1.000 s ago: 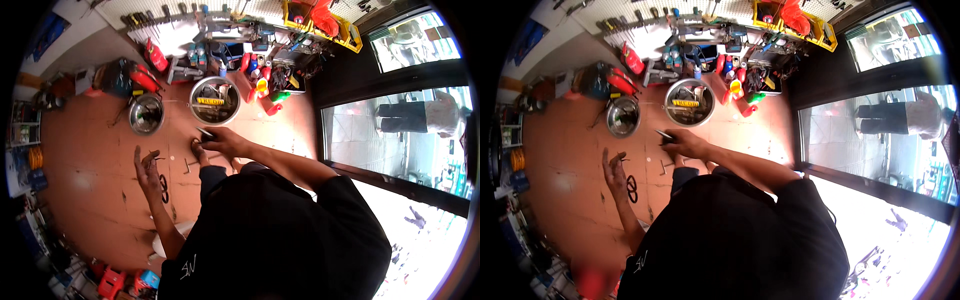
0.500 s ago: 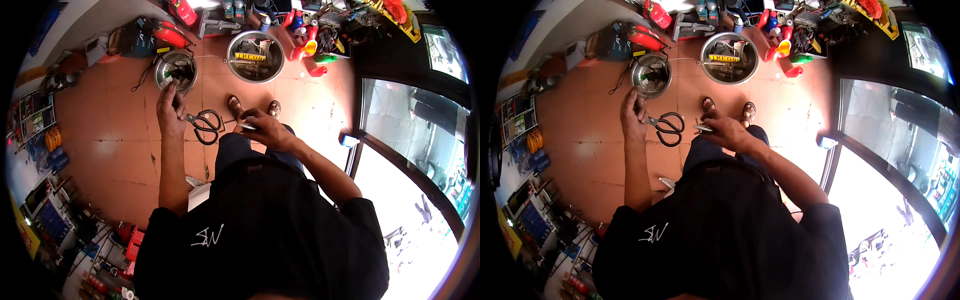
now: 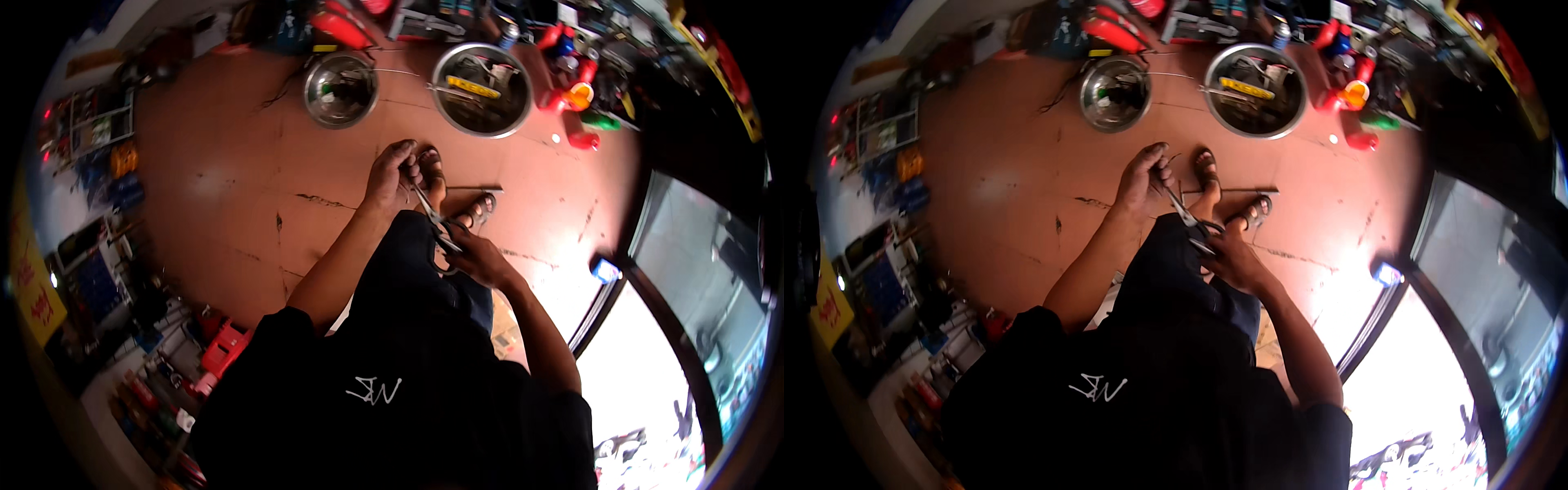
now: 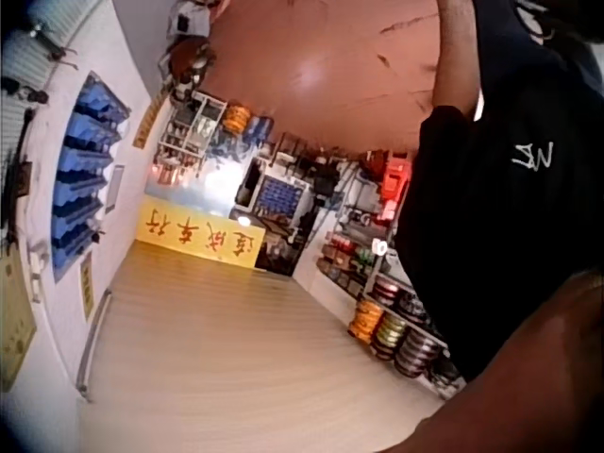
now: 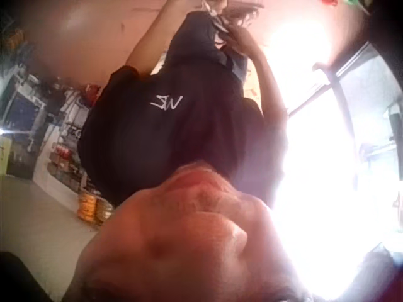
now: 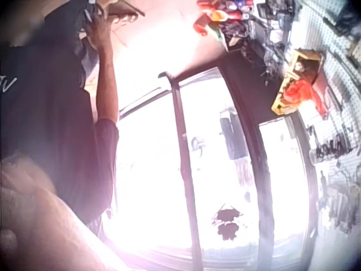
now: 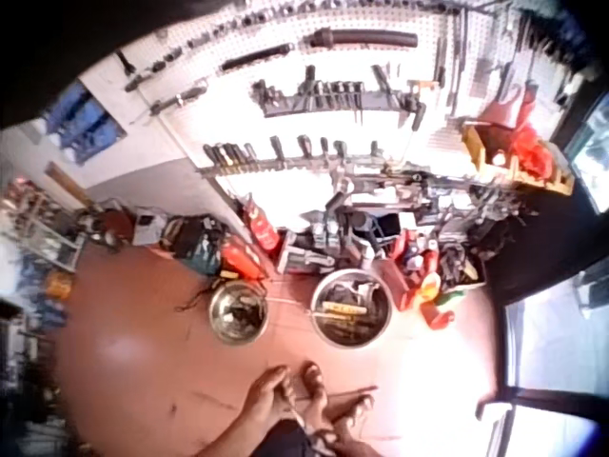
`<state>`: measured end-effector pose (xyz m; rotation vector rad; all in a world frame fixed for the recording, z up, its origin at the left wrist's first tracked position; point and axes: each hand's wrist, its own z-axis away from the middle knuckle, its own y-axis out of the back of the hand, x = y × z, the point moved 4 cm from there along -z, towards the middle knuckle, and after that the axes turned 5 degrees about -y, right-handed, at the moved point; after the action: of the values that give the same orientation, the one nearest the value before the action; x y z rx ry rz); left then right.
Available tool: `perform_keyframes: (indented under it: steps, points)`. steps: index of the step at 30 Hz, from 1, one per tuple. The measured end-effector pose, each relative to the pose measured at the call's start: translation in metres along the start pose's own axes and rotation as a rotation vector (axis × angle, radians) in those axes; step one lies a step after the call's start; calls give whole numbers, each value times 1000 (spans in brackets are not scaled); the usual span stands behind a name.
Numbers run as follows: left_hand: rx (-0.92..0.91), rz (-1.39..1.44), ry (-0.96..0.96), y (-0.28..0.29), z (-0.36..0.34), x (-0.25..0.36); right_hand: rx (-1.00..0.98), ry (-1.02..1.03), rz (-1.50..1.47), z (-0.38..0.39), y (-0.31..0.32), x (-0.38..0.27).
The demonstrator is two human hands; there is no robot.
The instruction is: The person repairs a scooter by removing batteries from the under-seat compartment, stripping electrical wires with pliers, and connecting them to a new terminal or component near the rear wheel.
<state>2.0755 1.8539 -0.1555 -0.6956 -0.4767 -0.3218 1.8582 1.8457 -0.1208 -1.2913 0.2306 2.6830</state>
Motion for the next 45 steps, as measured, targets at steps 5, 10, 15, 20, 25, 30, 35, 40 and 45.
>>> perform_keyframes:
  steps: [5,10,15,20,25,30,35,40,45]
  points:
    - [26,-357,-225,95,-33,6,38,-252,-227,-7,-8,77]
    - [158,-505,-115,202,-92,26,87,-388,-222,-36,-11,128]
    - [71,-1694,-364,370,-210,34,124,-465,-349,-81,-44,167]
    - [67,-1975,-73,388,-353,20,163,-655,-609,-156,-102,190]
    - [185,-2035,-148,479,-467,21,-13,-778,-610,-233,-172,222]
    - [287,-2088,-270,526,-521,15,-109,-789,-571,-306,-178,201]
    - [23,-2125,54,527,-540,-1,-13,-774,-577,-318,-171,195]
    - [125,-1590,-310,518,-515,6,-38,-818,-580,-324,-159,190]
    - [136,-423,100,492,-526,74,-64,-722,-519,-319,-160,197]
